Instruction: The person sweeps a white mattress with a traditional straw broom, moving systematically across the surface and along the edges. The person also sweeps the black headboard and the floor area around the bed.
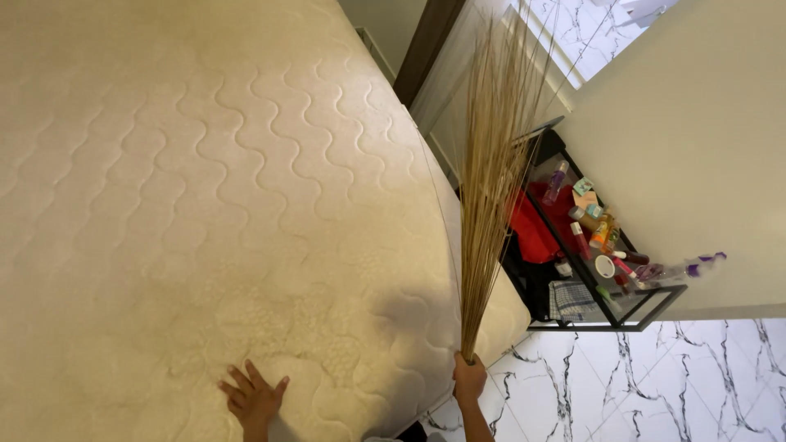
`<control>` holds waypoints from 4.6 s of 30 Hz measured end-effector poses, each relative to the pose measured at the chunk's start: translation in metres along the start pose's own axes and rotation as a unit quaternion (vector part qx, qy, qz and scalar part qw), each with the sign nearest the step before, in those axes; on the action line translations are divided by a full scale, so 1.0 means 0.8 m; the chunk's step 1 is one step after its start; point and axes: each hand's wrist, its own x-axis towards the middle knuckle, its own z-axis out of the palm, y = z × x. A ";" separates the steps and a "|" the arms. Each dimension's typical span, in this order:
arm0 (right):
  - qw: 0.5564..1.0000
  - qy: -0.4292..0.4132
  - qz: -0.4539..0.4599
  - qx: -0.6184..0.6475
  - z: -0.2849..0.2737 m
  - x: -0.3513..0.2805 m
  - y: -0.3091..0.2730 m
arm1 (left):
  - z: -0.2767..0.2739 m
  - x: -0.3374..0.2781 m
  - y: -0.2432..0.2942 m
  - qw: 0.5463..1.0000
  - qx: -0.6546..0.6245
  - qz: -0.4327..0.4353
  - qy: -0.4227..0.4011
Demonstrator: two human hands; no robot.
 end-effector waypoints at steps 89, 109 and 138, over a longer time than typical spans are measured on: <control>0.915 -0.278 -0.134 0.261 0.212 0.007 -0.183 | -0.035 -0.114 -0.017 0.939 0.070 -0.053 -0.333; 0.825 -0.397 -0.402 -0.007 0.320 -0.033 -0.285 | -0.031 -0.139 0.029 0.945 0.151 -0.125 -0.264; 0.748 -0.616 -0.241 0.049 0.507 -0.202 -0.213 | -0.043 -0.146 0.034 0.946 0.079 -0.163 -0.268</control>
